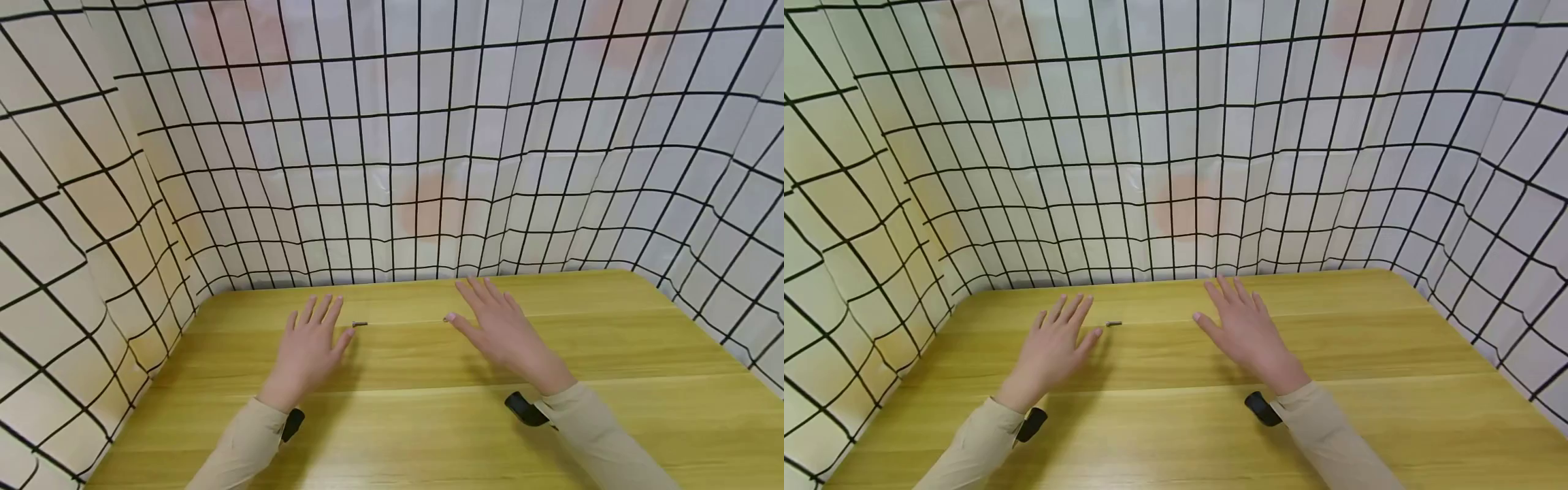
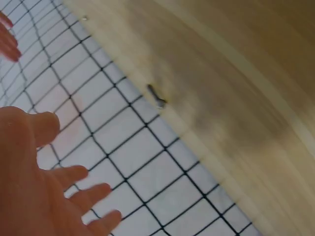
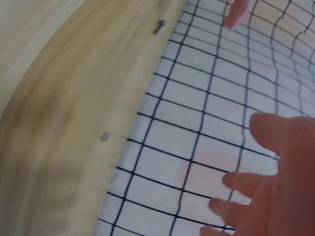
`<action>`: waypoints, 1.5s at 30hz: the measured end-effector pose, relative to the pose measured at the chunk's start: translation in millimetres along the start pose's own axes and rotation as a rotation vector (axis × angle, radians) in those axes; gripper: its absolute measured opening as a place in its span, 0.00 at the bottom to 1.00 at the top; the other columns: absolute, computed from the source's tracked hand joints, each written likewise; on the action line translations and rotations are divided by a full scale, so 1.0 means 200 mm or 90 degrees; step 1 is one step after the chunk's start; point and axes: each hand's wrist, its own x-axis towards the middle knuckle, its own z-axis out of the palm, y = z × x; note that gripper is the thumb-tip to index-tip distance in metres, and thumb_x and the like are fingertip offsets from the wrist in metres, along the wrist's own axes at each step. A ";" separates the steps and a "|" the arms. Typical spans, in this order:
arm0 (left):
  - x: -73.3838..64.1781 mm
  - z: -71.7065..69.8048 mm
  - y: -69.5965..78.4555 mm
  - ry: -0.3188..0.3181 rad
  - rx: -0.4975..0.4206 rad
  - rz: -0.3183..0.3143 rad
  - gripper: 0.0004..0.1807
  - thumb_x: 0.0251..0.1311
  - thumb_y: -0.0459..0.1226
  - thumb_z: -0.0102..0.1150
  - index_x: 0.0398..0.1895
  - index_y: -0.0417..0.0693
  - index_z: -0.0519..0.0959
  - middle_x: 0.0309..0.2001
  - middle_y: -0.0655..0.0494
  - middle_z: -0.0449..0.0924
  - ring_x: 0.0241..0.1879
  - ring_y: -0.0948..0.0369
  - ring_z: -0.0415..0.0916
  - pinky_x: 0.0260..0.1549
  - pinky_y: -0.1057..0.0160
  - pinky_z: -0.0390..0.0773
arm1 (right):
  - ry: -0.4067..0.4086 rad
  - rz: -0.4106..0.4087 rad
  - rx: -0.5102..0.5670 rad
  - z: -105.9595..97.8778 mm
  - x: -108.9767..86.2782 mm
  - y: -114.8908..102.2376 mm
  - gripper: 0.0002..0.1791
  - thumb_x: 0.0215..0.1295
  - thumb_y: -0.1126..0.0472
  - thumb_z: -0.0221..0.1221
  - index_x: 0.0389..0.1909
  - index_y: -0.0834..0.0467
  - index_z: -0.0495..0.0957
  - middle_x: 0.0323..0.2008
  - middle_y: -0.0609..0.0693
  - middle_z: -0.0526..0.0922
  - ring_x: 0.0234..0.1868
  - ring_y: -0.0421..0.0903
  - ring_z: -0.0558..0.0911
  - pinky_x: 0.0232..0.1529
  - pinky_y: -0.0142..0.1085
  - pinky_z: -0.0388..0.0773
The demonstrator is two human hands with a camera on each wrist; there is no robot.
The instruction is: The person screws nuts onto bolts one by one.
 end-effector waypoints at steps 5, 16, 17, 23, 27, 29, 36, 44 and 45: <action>0.04 0.02 -0.07 0.020 -0.010 0.042 0.34 0.73 0.55 0.45 0.75 0.48 0.61 0.73 0.47 0.60 0.72 0.45 0.52 0.66 0.40 0.54 | 0.015 -0.038 0.036 0.02 0.05 0.07 0.38 0.76 0.40 0.44 0.77 0.58 0.51 0.76 0.60 0.47 0.76 0.61 0.44 0.68 0.62 0.41; 0.12 0.08 -0.18 0.035 -0.160 0.081 0.28 0.69 0.45 0.58 0.67 0.40 0.70 0.65 0.44 0.70 0.65 0.46 0.66 0.63 0.45 0.64 | 0.003 -0.067 0.131 0.12 0.15 0.21 0.31 0.76 0.49 0.51 0.74 0.57 0.60 0.74 0.59 0.57 0.73 0.62 0.56 0.68 0.59 0.51; 0.13 0.09 -0.19 0.032 -0.176 0.080 0.27 0.69 0.44 0.58 0.66 0.40 0.71 0.64 0.44 0.71 0.64 0.46 0.66 0.62 0.46 0.65 | 0.005 -0.071 0.137 0.13 0.15 0.23 0.30 0.76 0.50 0.51 0.73 0.58 0.61 0.73 0.60 0.59 0.72 0.62 0.57 0.68 0.59 0.52; 0.19 0.13 -0.22 0.012 -0.264 0.075 0.23 0.66 0.39 0.62 0.61 0.37 0.75 0.59 0.43 0.74 0.62 0.45 0.68 0.60 0.46 0.67 | 0.002 -0.099 0.204 0.18 0.19 0.29 0.27 0.74 0.56 0.55 0.69 0.63 0.66 0.68 0.62 0.67 0.69 0.62 0.63 0.66 0.58 0.58; 0.22 0.16 -0.23 0.006 -0.288 0.090 0.19 0.64 0.35 0.64 0.56 0.35 0.78 0.55 0.42 0.78 0.57 0.45 0.73 0.57 0.46 0.70 | -0.016 -0.101 0.240 0.21 0.22 0.32 0.26 0.73 0.56 0.56 0.67 0.61 0.69 0.66 0.59 0.70 0.65 0.61 0.68 0.63 0.57 0.63; 0.23 0.17 -0.24 -0.002 -0.304 0.092 0.18 0.63 0.33 0.64 0.54 0.34 0.79 0.53 0.42 0.79 0.54 0.45 0.74 0.55 0.46 0.71 | -0.027 -0.094 0.259 0.23 0.23 0.34 0.25 0.73 0.56 0.57 0.66 0.61 0.71 0.64 0.58 0.72 0.63 0.60 0.70 0.62 0.56 0.66; 0.25 0.20 -0.27 -0.093 -0.416 0.009 0.19 0.59 0.31 0.67 0.54 0.37 0.79 0.52 0.45 0.80 0.51 0.47 0.76 0.50 0.48 0.75 | -0.048 -0.076 0.286 0.27 0.28 0.38 0.20 0.72 0.58 0.58 0.61 0.63 0.75 0.56 0.55 0.79 0.54 0.53 0.77 0.55 0.50 0.73; 0.29 0.22 -0.31 -0.160 -0.503 -0.060 0.19 0.56 0.30 0.69 0.53 0.38 0.81 0.50 0.49 0.81 0.50 0.51 0.77 0.52 0.51 0.74 | -0.088 -0.065 0.269 0.29 0.32 0.40 0.17 0.70 0.60 0.60 0.57 0.60 0.79 0.45 0.48 0.83 0.47 0.46 0.79 0.45 0.43 0.76; 0.30 0.23 -0.31 -0.160 -0.507 -0.062 0.19 0.56 0.30 0.69 0.52 0.39 0.81 0.50 0.49 0.81 0.50 0.51 0.77 0.52 0.52 0.74 | -0.093 -0.064 0.271 0.29 0.33 0.40 0.17 0.69 0.60 0.61 0.56 0.60 0.79 0.45 0.47 0.83 0.47 0.46 0.79 0.45 0.42 0.76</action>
